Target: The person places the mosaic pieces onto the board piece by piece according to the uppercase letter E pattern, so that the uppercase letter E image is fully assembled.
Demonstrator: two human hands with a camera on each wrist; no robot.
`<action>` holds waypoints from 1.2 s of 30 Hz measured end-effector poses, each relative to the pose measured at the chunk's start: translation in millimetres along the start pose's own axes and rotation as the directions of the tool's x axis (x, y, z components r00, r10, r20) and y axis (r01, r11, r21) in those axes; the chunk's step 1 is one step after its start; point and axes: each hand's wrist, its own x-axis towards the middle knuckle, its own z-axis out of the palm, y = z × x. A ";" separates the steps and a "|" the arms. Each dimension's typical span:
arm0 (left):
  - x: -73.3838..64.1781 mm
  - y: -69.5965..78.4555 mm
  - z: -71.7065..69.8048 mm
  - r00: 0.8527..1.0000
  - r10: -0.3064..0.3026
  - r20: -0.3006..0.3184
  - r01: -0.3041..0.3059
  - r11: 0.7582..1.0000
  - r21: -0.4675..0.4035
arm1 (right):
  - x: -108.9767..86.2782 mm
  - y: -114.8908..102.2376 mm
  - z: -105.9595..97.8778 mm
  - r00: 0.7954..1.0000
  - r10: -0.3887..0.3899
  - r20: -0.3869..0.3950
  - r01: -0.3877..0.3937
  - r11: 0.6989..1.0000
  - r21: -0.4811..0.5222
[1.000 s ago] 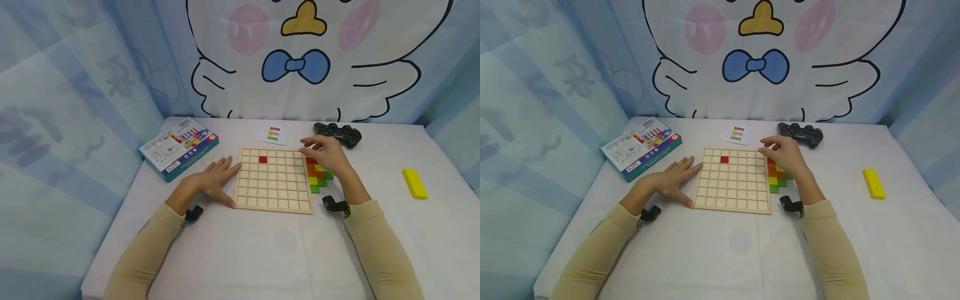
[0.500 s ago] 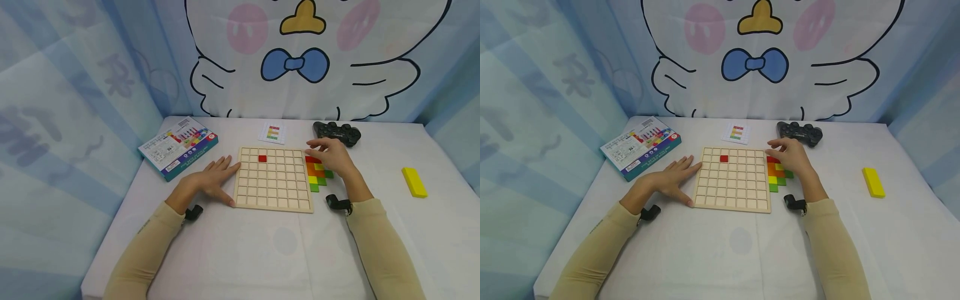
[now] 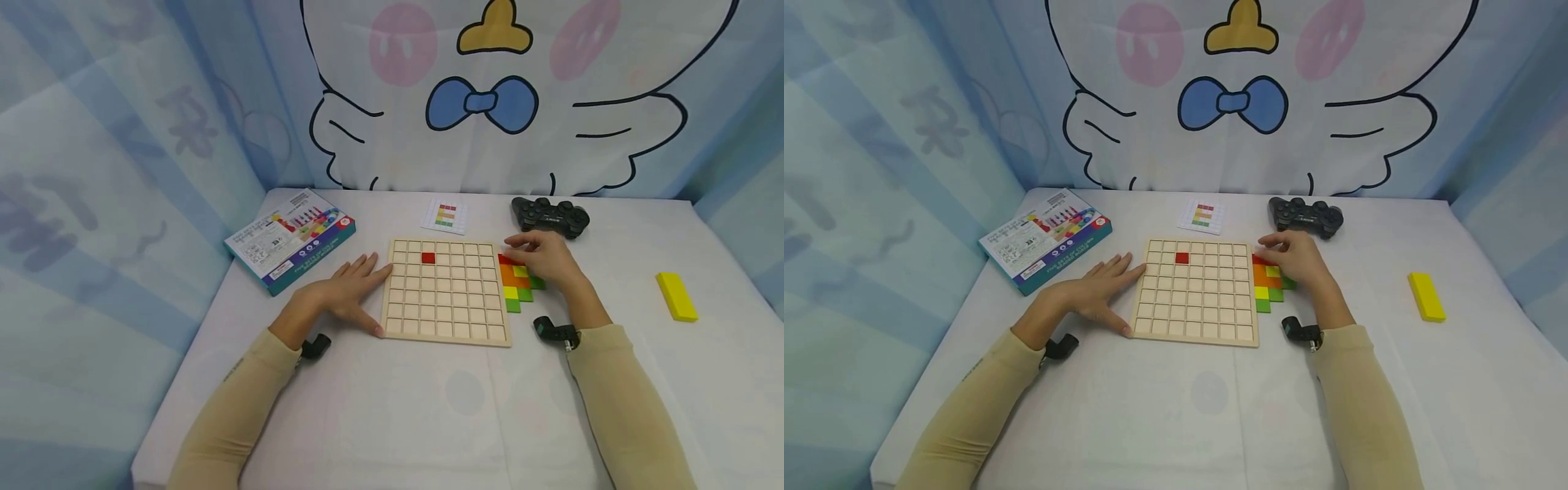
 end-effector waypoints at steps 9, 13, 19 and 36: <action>-0.3 -0.9 -0.1 1.000 0.003 -0.006 -0.003 1.000 -0.009 | 1.8 3.9 2.8 0.997 -0.066 0.036 0.067 0.997 -0.040; 0.9 -1.4 0.1 1.000 -0.001 -0.003 0.001 1.000 -0.007 | 1.4 4.0 2.2 0.996 -0.077 0.041 0.079 0.995 -0.053; 1.7 -1.8 0.0 1.000 0.003 -0.010 -0.003 1.000 -0.005 | 2.8 5.1 2.8 0.997 -0.069 0.041 0.071 0.996 -0.059; 1.4 -1.9 -0.2 1.000 0.008 -0.003 -0.008 1.000 -0.017 | -3.0 -5.4 -1.0 0.997 -0.066 -0.039 0.069 0.994 0.086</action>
